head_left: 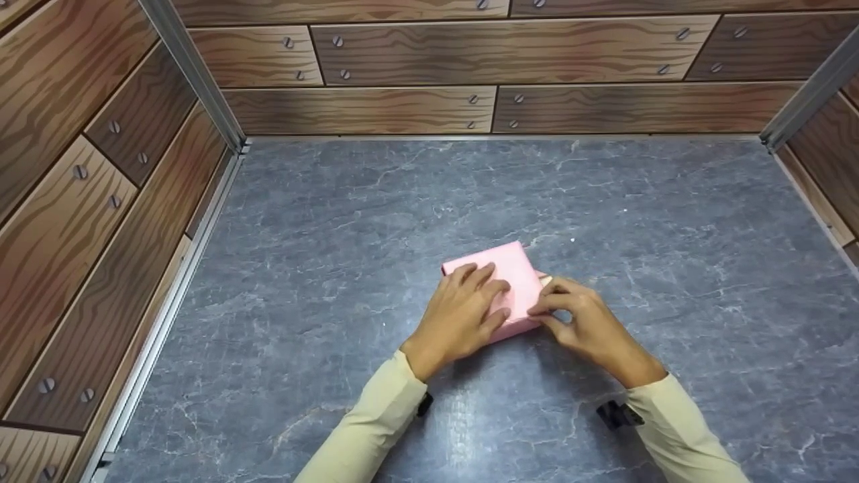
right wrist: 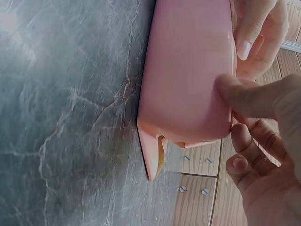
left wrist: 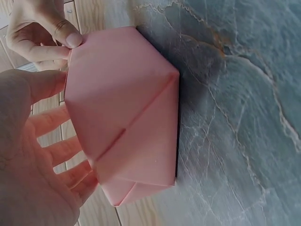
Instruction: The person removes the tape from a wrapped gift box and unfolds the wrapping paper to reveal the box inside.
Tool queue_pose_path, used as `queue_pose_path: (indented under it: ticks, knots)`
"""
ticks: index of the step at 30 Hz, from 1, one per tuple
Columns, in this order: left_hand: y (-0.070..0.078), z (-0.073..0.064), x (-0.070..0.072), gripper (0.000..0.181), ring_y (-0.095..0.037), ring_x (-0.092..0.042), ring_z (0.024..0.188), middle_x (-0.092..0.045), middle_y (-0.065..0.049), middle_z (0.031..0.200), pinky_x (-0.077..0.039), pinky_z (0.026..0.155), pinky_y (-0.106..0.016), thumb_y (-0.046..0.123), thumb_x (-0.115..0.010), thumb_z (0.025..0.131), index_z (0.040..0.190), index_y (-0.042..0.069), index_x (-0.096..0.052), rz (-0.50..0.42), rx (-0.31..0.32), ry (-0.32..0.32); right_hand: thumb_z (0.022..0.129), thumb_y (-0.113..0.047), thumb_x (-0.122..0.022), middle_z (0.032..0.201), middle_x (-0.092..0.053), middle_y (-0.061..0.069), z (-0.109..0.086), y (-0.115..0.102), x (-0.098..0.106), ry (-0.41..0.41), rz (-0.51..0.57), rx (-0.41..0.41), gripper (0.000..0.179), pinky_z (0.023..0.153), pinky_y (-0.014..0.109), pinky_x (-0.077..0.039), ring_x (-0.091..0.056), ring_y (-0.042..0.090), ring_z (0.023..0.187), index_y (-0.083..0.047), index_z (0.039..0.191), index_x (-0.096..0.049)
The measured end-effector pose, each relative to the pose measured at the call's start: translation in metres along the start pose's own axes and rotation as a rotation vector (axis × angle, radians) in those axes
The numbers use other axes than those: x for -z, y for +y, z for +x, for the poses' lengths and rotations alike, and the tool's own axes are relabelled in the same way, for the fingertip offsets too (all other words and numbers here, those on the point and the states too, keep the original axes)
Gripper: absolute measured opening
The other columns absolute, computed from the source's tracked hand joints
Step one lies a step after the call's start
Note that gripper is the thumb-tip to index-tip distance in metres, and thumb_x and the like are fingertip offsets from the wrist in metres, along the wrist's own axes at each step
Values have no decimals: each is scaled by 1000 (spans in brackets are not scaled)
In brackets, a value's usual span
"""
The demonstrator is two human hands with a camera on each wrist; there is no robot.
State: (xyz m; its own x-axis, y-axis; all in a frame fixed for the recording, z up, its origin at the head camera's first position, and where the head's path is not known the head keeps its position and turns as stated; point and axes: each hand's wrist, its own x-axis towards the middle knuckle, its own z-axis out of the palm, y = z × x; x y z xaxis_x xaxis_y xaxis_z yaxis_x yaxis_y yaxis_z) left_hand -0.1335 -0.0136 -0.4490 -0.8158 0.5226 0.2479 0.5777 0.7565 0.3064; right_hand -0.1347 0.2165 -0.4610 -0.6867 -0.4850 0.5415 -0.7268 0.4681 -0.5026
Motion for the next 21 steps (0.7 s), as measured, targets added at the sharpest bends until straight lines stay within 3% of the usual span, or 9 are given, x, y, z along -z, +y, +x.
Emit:
queue_pose_path:
  ticks: [6,11,16,21]
  knots:
    - [-1,-4,2,34,-31,-47,132,-54,-12,147,-39,110,-47,31,-53,104,133,20,-67,27,5,11,67,20,-82,88,-65,3,-1,0,2,14,-43,-35,29,77,11,-47,-63,15,81,-4,84,-78]
    - [-2,-7,3,35,-29,-48,128,-54,-11,147,-41,106,-44,30,-53,104,134,20,-67,21,38,6,72,18,-81,94,-67,6,0,-2,2,12,-105,-78,26,74,19,-54,-65,16,85,0,89,-78]
    - [-2,-9,4,34,-29,-49,125,-55,-10,144,-44,102,-43,29,-53,105,134,20,-67,24,62,-6,81,1,-82,97,-66,7,1,-4,1,13,-122,-144,12,72,34,-58,-65,18,85,1,92,-78]
    - [-2,-11,5,32,-30,-50,121,-58,-10,140,-45,101,-43,26,-55,104,131,20,-69,32,53,12,80,-14,-87,98,-65,9,2,-5,-1,20,-116,-189,24,71,42,-58,-65,25,84,2,95,-76]
